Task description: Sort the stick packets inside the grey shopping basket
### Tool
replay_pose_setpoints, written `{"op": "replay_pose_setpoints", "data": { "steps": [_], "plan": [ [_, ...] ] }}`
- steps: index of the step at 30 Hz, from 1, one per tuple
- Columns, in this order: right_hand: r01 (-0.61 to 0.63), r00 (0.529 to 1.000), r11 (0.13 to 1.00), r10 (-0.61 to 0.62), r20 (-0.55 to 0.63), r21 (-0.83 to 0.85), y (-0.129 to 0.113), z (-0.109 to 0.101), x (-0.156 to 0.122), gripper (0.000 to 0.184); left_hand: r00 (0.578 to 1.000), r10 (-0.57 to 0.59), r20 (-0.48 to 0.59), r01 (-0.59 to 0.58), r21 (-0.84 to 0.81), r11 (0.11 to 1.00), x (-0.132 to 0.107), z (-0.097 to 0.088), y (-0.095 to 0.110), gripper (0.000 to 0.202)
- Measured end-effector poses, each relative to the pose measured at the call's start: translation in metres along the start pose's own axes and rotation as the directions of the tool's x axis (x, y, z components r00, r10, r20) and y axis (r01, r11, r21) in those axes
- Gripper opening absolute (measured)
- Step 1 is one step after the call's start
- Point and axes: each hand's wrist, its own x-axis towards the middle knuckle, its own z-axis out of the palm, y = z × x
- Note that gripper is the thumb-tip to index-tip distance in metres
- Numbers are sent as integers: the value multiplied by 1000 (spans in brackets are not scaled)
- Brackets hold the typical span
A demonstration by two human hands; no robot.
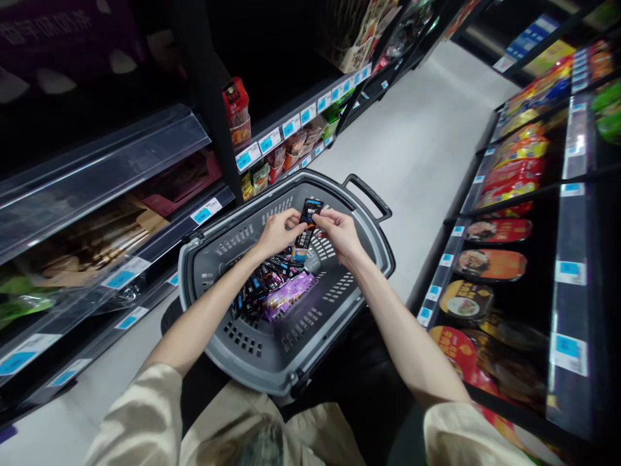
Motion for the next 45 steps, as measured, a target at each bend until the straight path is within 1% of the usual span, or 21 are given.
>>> {"op": "replay_pose_setpoints", "data": {
  "steps": [3,5,7,8,10,13,15,17,20,23,25,27,30,31,33,36,40,42,45],
  "plan": [
    [-5,1000,1000,6,-11,19,-1,0,0,47,1000,-13,-1,12,-36,999,1,0,-1,22],
    [-11,1000,999,12,-14,38,-2,0,0,48,999,-38,7,38,-121,992,2,1,-2,25],
    [-24,1000,999,24,0,39,-3,0,0,49,997,-73,9,73,-241,968,4,0,-4,31],
    [-39,999,999,38,25,31,-4,0,-1,49,996,-90,0,86,-300,950,5,0,-5,35],
    [-89,988,996,89,126,-1,-6,0,-3,49,992,-124,-37,100,-395,913,7,-1,-6,42],
    [-153,940,987,157,302,-38,-8,2,-7,48,980,-171,-105,102,-473,875,9,-3,-5,51],
    [-170,926,985,169,337,-28,-9,2,-8,47,973,-195,-127,106,-506,856,10,-4,-4,56],
    [-189,937,982,179,300,2,-9,3,-9,47,970,-206,-131,105,-536,837,9,-5,-1,61],
    [-204,964,978,194,184,36,-9,1,-7,49,971,-217,-102,123,-566,815,7,-5,2,65],
    [-164,983,986,161,89,30,-7,0,-5,50,974,-224,-23,172,-568,805,4,-4,4,62],
    [-114,992,993,112,57,25,-5,0,-4,53,976,-214,41,198,-571,797,3,-2,4,62],
    [-60,996,998,59,60,16,-2,0,-3,58,975,-203,88,216,-573,791,3,0,4,62],
    [-27,991,1000,27,129,-7,1,3,-4,64,977,-185,103,211,-557,803,3,2,2,61],
    [-28,988,999,31,151,-21,2,3,-5,63,979,-178,96,201,-554,808,3,3,2,61],
    [-33,983,998,43,177,-59,1,4,-6,57,981,-180,79,193,-555,809,3,3,1,61],
    [-28,987,995,43,158,-98,-2,2,-6,48,977,-209,47,199,-557,806,4,3,-2,63],
    [-2,991,997,12,132,-73,-3,1,-4,49,975,-221,13,192,-547,815,5,3,-7,64],
    [12,993,999,-6,115,-53,-2,1,-3,49,973,-231,14,200,-549,811,5,3,-8,64],
    [31,997,999,-29,76,-19,-2,1,-2,49,970,-241,42,221,-576,787,4,2,-7,62]
  ]
}}
